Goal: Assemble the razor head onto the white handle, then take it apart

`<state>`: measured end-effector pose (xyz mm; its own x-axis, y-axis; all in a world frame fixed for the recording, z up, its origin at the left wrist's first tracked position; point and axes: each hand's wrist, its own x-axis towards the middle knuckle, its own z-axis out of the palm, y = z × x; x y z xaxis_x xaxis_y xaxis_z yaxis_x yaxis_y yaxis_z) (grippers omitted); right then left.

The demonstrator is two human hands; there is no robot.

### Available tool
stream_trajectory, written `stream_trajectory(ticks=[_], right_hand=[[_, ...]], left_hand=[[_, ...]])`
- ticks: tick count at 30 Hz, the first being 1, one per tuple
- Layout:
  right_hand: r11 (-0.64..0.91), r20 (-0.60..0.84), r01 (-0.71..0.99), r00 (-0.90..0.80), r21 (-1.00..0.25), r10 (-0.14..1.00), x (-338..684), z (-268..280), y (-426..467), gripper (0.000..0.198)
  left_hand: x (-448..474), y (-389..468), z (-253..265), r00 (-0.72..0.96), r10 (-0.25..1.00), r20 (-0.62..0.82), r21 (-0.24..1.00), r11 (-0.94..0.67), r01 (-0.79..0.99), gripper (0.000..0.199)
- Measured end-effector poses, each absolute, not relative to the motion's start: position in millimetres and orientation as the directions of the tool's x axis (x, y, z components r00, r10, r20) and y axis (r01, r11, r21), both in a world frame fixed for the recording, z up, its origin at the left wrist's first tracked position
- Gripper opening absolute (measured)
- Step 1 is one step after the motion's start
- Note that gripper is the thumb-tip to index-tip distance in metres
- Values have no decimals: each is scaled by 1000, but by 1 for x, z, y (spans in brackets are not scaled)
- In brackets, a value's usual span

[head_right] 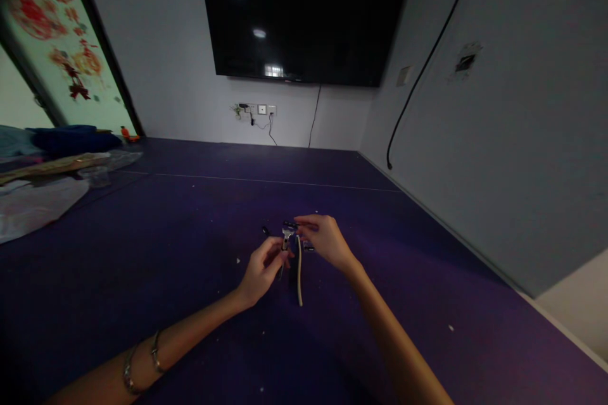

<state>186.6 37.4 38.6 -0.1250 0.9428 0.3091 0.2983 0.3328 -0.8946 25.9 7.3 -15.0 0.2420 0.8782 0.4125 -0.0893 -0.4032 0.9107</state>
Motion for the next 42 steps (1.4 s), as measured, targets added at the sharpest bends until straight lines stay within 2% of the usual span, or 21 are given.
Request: stream_trajectory(ticks=[13,25,35,42], right_hand=[[480,423,396,-229,-783,877,185,46,28,27],[465,402,377,-237,-801,884,183,51,24,27],[452,393,284,-242,-846,887,182,49,24,27],[486,425,309,-246,-817,871,181,50,23,26]], left_hand=[[24,8,-15,235,879,416,909,-406,-90,16],[25,10,-17,234,884,405,914,-391,-104,18],[25,10,-16,232,893,385,923,-369,-112,17],[25,10,-17,218,897,384,923,-368,-111,17]])
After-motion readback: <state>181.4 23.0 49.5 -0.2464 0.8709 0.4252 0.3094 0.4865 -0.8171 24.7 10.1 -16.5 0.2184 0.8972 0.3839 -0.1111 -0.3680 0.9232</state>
